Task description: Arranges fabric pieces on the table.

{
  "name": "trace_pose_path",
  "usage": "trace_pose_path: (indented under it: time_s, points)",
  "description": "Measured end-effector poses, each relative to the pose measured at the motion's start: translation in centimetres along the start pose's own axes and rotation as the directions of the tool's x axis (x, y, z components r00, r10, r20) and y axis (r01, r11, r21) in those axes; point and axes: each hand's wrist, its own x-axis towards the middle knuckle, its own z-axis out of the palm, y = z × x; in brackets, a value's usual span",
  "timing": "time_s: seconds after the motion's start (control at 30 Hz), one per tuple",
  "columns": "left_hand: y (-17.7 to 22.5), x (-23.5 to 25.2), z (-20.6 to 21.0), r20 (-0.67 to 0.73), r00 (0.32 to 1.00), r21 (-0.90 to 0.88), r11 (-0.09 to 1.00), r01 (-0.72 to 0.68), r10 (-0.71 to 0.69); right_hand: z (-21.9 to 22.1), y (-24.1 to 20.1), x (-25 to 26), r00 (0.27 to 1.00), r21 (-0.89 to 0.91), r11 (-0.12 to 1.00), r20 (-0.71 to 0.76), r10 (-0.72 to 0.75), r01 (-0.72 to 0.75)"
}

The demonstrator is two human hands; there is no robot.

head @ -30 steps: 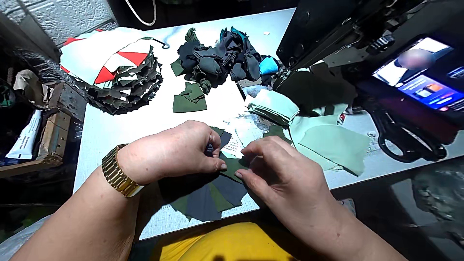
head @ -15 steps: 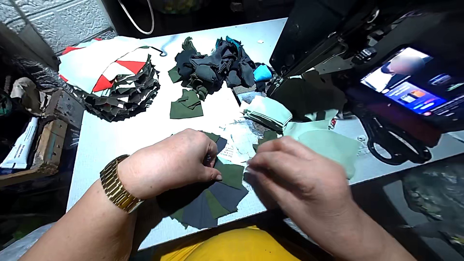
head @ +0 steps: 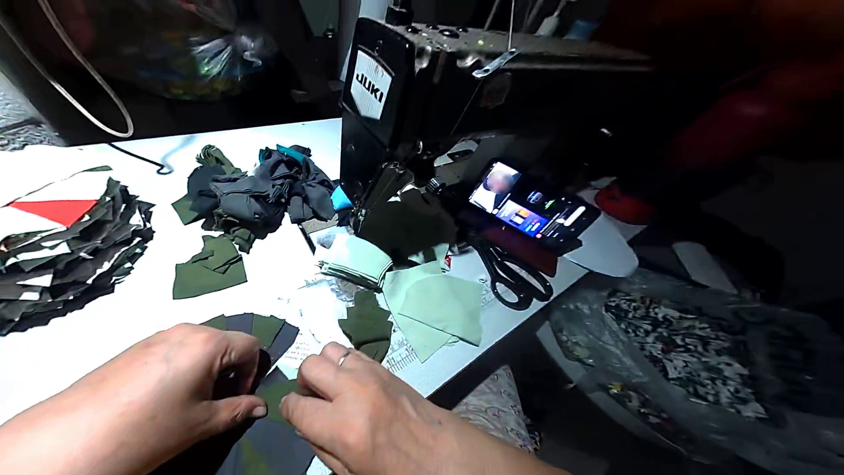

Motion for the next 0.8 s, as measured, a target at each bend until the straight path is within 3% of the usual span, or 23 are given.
trace_pose_path:
  time_s: [0.17,0.3,0.4,0.47,0.63,0.8]
  points:
    - [-0.2,-0.1,-0.6,0.076,0.997,-0.029,0.999,0.015,-0.013,0.4,-0.2,0.0,1.0,-0.004,1.0,-0.006,-0.022,0.022]
    - [-0.6,-0.2,-0.5,0.024,0.999,-0.072,0.997,-0.023,0.025,0.4,-0.2,-0.1,1.0,0.016,1.0,0.001,-0.013,0.013]
    - [-1.0,0.2,0.6,-0.16,0.983,-0.256,0.958,-0.13,0.091,0.3,-0.2,-0.1,1.0,0.024,1.0,0.001,-0.008,0.008]
    - [-0.2,0.4,0.6,-0.212,0.977,-0.467,0.875,-0.126,0.027,0.1,-0.2,0.0,1.0,0.036,0.999,0.012,-0.005,0.004]
    - [1.7,0.7,-0.2,-0.108,0.973,-0.888,0.46,-0.003,-0.203,-0.1,-0.2,-0.1,0.998,0.069,0.998,0.065,0.01,-0.015]
    - [1.3,1.4,-0.1,0.103,0.951,-0.987,-0.148,0.062,-0.291,0.0,-0.2,-0.2,0.998,0.055,0.998,0.063,0.002,-0.005]
